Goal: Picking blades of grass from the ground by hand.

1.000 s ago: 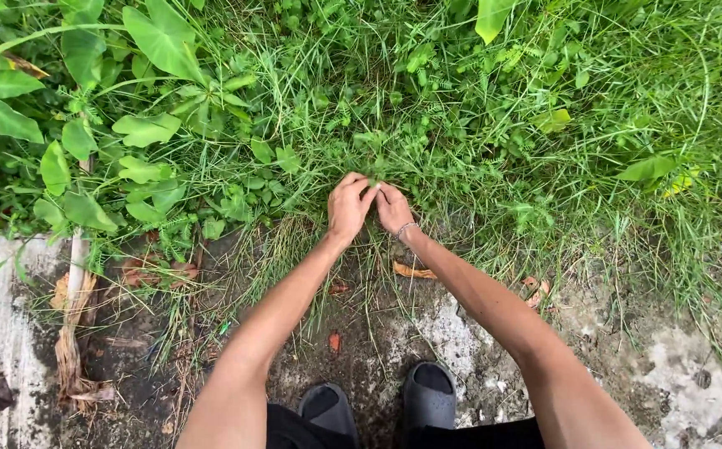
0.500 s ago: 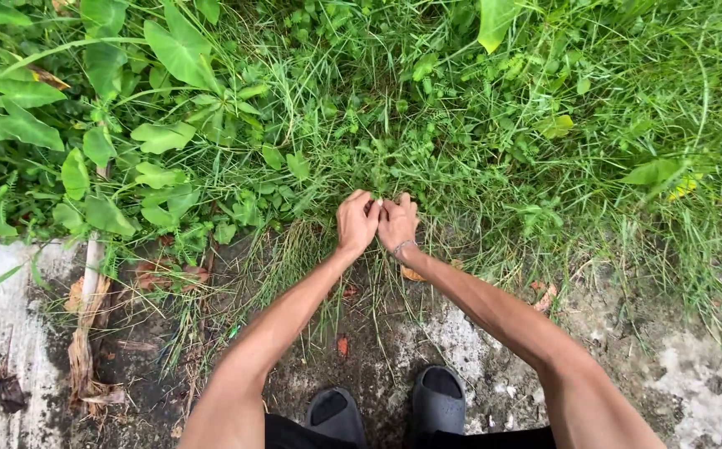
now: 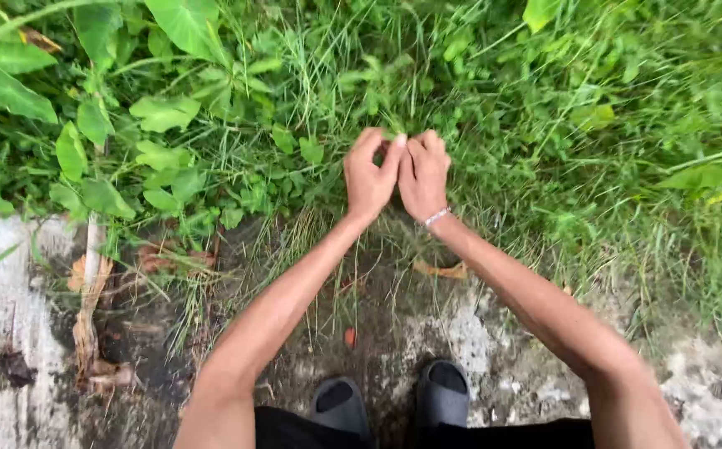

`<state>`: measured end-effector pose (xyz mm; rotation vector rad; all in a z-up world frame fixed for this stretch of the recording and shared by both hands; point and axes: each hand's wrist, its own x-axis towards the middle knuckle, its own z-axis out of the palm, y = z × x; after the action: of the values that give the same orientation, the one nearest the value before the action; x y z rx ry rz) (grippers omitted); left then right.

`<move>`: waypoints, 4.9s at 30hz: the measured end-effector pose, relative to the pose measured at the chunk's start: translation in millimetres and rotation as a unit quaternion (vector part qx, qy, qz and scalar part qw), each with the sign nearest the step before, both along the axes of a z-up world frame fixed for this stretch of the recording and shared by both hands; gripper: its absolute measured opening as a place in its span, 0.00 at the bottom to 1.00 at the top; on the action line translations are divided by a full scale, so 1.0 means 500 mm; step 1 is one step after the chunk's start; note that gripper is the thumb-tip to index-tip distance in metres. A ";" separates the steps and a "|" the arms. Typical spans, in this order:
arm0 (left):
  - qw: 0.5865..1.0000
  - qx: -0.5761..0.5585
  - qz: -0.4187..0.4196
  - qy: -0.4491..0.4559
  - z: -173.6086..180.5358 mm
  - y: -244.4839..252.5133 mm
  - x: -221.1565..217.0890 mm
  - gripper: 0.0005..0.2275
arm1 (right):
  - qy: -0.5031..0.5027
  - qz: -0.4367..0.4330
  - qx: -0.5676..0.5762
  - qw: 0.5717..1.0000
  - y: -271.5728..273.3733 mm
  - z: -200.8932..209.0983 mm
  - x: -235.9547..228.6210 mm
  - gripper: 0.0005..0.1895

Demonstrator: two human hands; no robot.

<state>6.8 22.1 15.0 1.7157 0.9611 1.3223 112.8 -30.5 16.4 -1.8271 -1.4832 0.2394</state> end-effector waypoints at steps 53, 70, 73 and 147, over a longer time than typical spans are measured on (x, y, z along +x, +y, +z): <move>0.880 -0.267 0.013 0.394 -0.069 -0.034 -0.453 0.06 | -0.087 0.280 -0.129 0.947 0.006 -0.084 -0.279 0.05; 0.855 -0.334 -0.197 0.343 -0.089 -0.088 -0.238 0.12 | -0.208 0.281 0.142 0.926 -0.134 -0.147 -0.047 0.02; 0.883 -0.328 -0.174 0.288 -0.127 -0.083 -0.205 0.12 | -0.179 0.069 0.105 0.976 -0.133 -0.110 -0.027 0.05; 0.865 -0.259 0.428 0.026 -0.052 -0.127 -0.665 0.03 | 0.143 0.345 -0.169 0.912 0.092 -0.117 -0.618 0.06</move>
<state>-325.9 -41.6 -10.8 0.9051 2.0396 1.3328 -196.4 15.7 -42.3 -1.3503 -1.8984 1.1183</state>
